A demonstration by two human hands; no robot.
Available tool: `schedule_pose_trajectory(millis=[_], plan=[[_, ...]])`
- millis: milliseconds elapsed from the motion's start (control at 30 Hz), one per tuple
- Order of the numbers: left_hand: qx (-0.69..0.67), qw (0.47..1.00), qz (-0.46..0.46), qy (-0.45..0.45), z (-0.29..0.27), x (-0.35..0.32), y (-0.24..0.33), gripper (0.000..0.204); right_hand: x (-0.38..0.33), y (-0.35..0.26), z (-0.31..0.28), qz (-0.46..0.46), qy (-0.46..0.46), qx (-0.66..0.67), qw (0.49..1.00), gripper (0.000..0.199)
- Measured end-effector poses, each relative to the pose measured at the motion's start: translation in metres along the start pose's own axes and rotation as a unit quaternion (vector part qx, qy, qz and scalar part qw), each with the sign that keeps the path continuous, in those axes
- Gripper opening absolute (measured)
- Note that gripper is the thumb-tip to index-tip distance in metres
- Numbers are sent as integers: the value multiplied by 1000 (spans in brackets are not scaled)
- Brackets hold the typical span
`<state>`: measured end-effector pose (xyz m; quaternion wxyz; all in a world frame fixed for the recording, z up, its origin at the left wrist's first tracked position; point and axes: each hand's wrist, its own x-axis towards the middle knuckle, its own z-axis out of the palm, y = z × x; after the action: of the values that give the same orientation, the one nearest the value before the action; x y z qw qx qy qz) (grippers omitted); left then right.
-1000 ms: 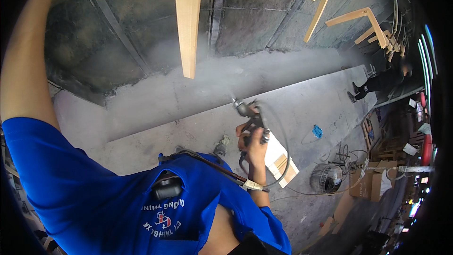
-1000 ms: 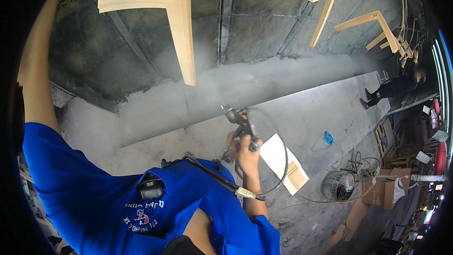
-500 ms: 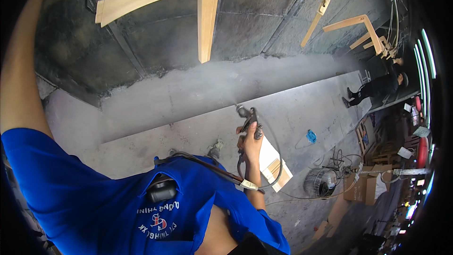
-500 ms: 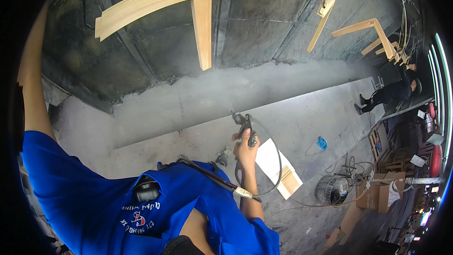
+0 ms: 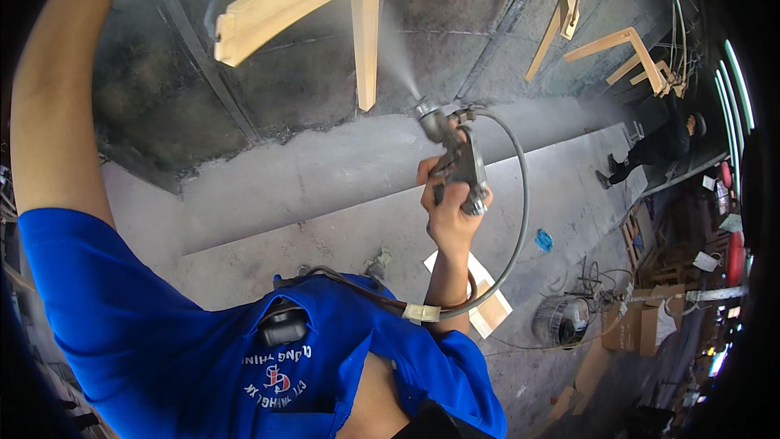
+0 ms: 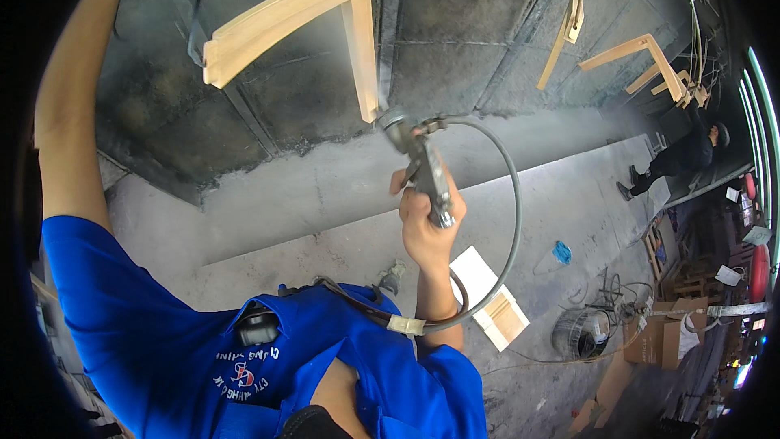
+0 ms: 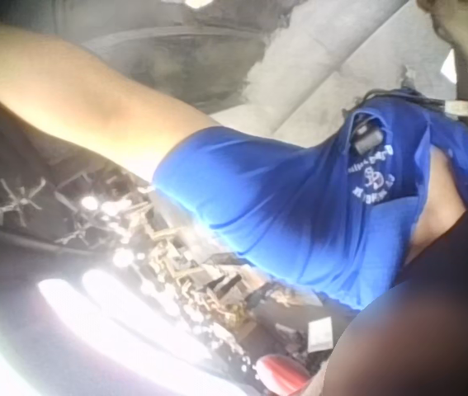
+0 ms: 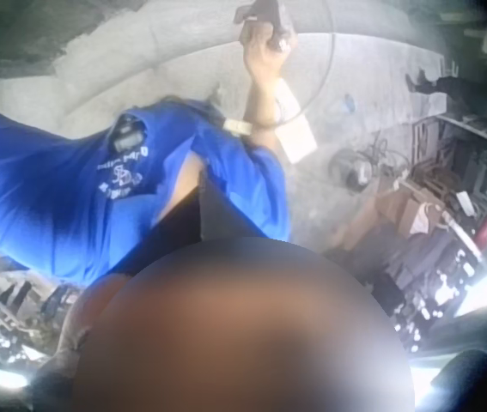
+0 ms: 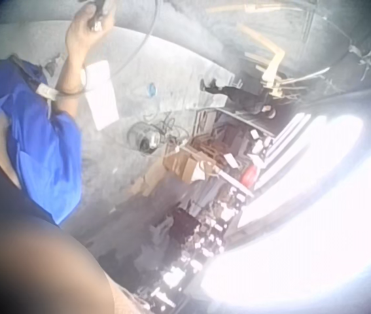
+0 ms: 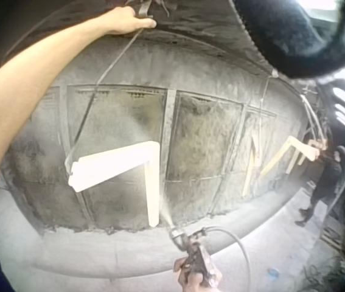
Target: The person holds a wooden chair leg and uses a spray gun to apply a light-colored finish. They rotate the leg to coat all sides, then place it on a rack and repeat the process with another leg.
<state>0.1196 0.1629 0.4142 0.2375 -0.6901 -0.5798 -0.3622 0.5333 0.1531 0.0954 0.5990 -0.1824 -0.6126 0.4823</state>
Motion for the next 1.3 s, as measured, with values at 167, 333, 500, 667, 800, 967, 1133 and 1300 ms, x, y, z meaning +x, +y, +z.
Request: schedule_pose_trajectory(millis=[167, 333, 500, 667, 800, 967, 1133, 1300], plan=[[19, 999, 2, -27, -4, -17, 9, 35, -2, 33, -2, 60, 69, 79, 993, 64], [45, 997, 10, -61, -20, -46, 28, 35, -31, 101, -20, 247, 147, 1, 958, 38], [77, 992, 14, -96, -44, -77, 59, 35, -71, 186, -48, 312, 180, -99, 928, 41], [106, 992, 34, -54, -81, -140, 113, 35, -94, 225, -66, 418, 121, -116, 893, 45], [154, 975, 132, 86, -56, -237, 143, 26, -97, 225, -59, 469, 13, -97, 878, 42], [-1, 930, -349, 113, 40, -405, 138, 20, -107, 207, -27, 449, -134, -81, 880, 41], [-152, 833, -440, -301, 131, -637, 186, 59, -137, 194, 25, 469, -250, -65, 845, 29], [-433, 665, -487, -365, 186, -804, 224, 45, -190, 169, 105, 434, -358, -78, 823, 29]])
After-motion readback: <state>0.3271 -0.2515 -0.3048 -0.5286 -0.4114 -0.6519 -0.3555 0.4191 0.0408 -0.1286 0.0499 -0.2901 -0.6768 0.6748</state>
